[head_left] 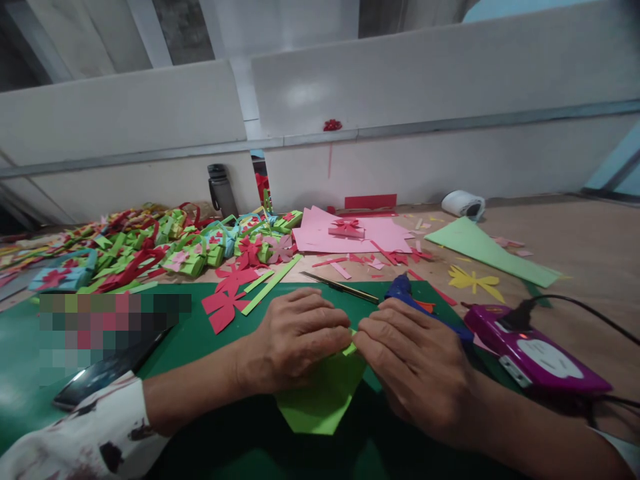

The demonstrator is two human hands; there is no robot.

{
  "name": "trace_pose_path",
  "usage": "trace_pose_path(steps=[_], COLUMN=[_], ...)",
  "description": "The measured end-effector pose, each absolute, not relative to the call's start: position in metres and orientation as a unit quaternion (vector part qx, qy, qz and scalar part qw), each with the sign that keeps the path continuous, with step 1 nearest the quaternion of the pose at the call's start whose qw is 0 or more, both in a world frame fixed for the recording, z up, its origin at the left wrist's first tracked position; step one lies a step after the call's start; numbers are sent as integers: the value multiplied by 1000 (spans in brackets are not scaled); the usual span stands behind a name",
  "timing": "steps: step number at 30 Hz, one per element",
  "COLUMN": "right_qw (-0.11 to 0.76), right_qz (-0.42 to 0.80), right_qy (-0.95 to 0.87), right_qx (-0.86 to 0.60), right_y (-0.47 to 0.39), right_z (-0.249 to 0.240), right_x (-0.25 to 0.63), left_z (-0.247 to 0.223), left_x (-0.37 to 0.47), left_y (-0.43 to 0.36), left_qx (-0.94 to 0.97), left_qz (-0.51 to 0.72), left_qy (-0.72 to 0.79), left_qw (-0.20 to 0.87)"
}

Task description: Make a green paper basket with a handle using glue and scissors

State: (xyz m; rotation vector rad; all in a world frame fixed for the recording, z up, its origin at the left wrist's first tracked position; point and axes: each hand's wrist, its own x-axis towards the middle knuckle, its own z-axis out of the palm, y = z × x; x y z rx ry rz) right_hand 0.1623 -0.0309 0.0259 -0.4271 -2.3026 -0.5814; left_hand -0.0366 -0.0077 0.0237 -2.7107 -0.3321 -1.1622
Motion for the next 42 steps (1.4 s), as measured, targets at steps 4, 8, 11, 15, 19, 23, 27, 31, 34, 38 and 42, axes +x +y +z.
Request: trace_pose_path(steps=[4, 8, 11, 15, 19, 23, 27, 31, 34, 38, 42], right_qw=[355, 363, 362, 352, 350, 359, 355, 337, 325, 316, 337], right_qz=[-264, -285, -291, -297, -297, -300, -320, -336, -352, -349, -329], right_qy=[-880, -874, -873, -873, -874, -868, -860, -855, -848, -851, -858], right_qx=[-171, -150, -147, -164, -162, -169, -181, -205, -227, -231, -207], right_y=[-31, -33, -33, -31, -29, -29, -28, -25, -24, -25, -28], right_z=[22, 18, 21, 23, 21, 22, 25, 25, 23, 22, 25], right_x=[164, 166, 171, 176, 176, 175, 176, 175, 172, 172, 175], left_z=[28, 33, 32, 30, 28, 25, 26, 31, 31, 34, 39], left_x=[-36, -44, -57, -71, -69, -64, -63, -64, -63, -62, -68], left_y=[-12, -10, 3, 21, 24, 20, 16, 12, 9, 4, 3], left_qx=[-910, -909, -879, -834, -864, -870, -873, -881, -881, -868, -838], left_qz=[-375, -354, -351, -369, -348, -355, -326, -275, -237, -227, -297], left_qy=[-111, -114, -186, -257, -221, -210, -238, -243, -252, -260, -247], left_qw=[133, 190, 264, 320, 287, 272, 272, 299, 324, 357, 385])
